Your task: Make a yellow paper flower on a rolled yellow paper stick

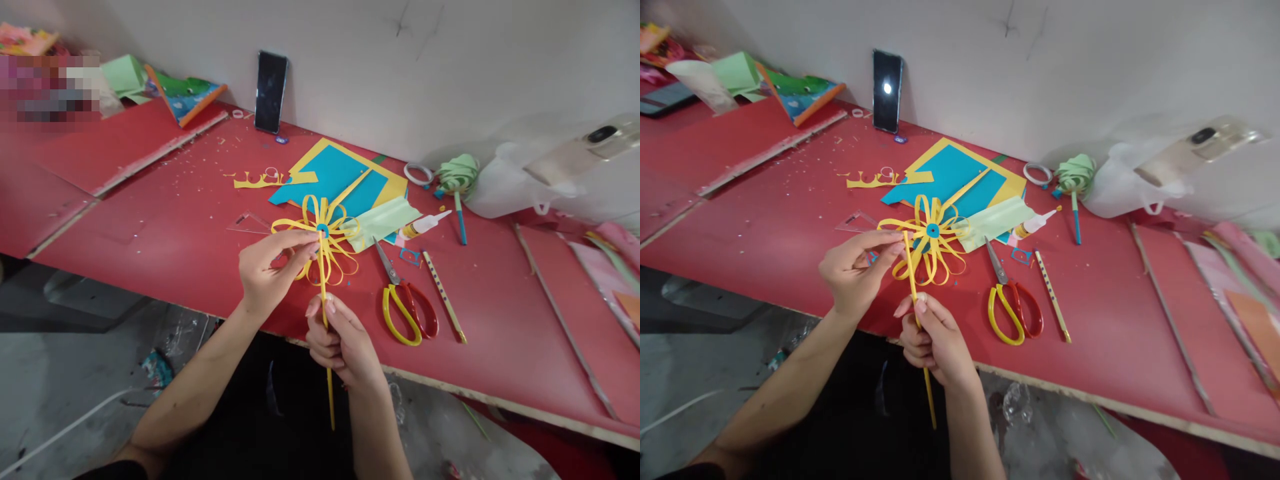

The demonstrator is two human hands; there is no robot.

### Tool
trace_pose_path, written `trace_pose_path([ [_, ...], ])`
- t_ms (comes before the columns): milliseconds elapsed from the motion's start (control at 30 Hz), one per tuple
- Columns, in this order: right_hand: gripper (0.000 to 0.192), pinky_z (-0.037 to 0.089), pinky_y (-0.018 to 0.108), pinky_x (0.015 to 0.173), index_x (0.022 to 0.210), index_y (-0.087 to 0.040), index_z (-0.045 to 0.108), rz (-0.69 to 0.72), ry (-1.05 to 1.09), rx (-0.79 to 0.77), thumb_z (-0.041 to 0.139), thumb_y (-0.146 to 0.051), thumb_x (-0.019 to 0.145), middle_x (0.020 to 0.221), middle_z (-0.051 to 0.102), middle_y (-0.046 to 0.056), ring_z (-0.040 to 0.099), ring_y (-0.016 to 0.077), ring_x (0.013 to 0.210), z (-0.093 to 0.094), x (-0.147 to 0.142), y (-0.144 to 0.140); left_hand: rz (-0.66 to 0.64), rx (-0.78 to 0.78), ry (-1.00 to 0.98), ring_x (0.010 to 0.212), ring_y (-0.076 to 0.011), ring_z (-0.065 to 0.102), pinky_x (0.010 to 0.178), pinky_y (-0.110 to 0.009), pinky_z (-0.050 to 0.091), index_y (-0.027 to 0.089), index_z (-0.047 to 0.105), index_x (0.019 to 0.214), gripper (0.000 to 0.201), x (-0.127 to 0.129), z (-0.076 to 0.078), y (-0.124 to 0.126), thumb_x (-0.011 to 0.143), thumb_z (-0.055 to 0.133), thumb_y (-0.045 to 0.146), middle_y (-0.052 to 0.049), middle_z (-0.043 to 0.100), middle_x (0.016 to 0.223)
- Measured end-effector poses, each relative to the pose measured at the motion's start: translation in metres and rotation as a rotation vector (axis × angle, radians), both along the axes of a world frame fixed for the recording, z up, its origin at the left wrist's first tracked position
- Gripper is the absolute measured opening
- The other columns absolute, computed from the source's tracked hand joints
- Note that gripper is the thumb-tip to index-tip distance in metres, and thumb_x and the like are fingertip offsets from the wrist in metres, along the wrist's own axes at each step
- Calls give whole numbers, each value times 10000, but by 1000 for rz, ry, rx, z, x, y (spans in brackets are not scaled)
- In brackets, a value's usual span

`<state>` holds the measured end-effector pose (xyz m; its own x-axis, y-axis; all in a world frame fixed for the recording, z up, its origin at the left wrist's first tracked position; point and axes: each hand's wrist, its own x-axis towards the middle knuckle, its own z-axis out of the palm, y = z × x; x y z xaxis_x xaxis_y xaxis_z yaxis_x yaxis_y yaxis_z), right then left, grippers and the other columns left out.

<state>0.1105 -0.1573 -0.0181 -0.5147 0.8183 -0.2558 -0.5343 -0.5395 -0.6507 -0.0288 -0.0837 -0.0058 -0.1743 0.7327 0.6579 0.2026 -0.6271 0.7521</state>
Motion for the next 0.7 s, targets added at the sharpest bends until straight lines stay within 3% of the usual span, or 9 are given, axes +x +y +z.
trace_pose_path([
  [133,239,155,94,343,923,-181,577,-11,5,9,477,-391,975,534,198,-112,102,23,406,-1,-1,0,-105,-90,-98,783,-152,706,632,-248,571,209,707,907,94,0,2,1,813,710,210,-25,738,853],
  [300,237,164,98,342,924,-183,576,-2,-10,13,481,-395,972,531,205,-112,111,25,403,0,-1,0,-205,-199,-160,721,-124,677,573,-220,538,180,670,887,67,-2,5,2,845,673,232,-58,724,917],
  [700,224,153,99,338,899,-183,557,-60,-48,7,485,-380,974,537,216,-109,118,26,411,0,-5,-4,-302,-125,-175,695,-81,628,581,-186,524,174,630,931,62,-1,1,4,873,624,152,-49,670,957],
])
